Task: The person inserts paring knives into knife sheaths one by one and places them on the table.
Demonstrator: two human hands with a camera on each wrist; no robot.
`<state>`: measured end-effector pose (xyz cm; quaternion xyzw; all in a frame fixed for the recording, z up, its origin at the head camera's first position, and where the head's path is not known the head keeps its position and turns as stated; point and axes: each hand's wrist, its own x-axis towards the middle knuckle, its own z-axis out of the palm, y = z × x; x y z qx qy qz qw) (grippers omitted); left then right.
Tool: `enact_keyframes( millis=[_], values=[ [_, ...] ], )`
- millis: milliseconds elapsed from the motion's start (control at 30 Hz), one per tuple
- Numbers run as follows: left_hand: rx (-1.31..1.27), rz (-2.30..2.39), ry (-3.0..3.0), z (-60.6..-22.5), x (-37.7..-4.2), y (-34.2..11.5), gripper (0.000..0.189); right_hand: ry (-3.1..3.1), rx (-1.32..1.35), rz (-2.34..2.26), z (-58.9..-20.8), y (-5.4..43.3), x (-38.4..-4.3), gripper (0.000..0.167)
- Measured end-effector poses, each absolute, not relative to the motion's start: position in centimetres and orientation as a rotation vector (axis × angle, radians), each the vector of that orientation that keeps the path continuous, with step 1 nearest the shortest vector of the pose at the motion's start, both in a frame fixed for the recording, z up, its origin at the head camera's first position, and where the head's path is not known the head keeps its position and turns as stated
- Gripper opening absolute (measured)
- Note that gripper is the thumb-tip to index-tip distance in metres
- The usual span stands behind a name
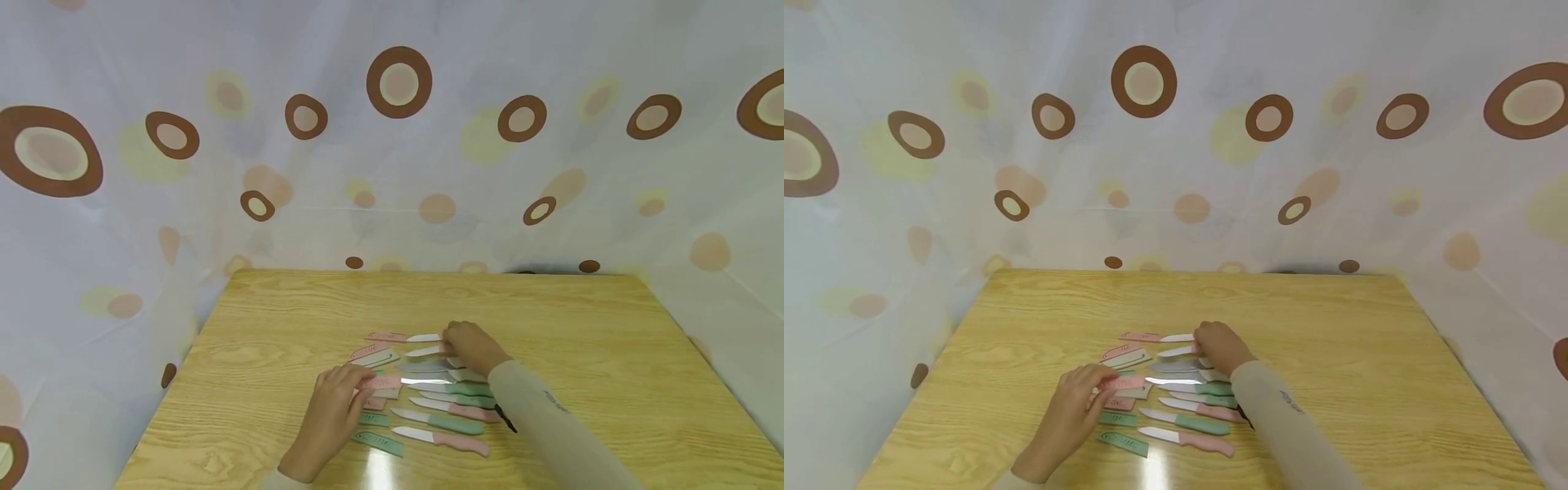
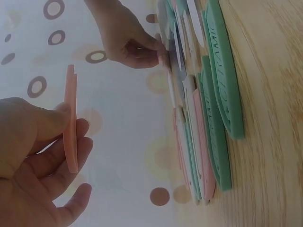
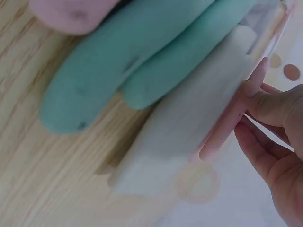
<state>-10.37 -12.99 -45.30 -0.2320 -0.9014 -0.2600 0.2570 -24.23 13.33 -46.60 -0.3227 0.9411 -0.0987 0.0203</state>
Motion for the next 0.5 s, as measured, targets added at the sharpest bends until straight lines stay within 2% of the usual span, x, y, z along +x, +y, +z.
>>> enact_keyframes(
  millis=[267,500],
  values=[
    [-0.656,-0.746,-2.407,-44.9,-10.8,-12.8,0.026,3.027,-1.130,-0.466,-44.6,12.9,-21.6,0.009],
    [-0.640,-0.749,-2.389,-44.6,-10.8,-12.5,0.028,3.126,-1.186,-0.424,-43.7,13.8,-18.9,0.009]
  ],
)
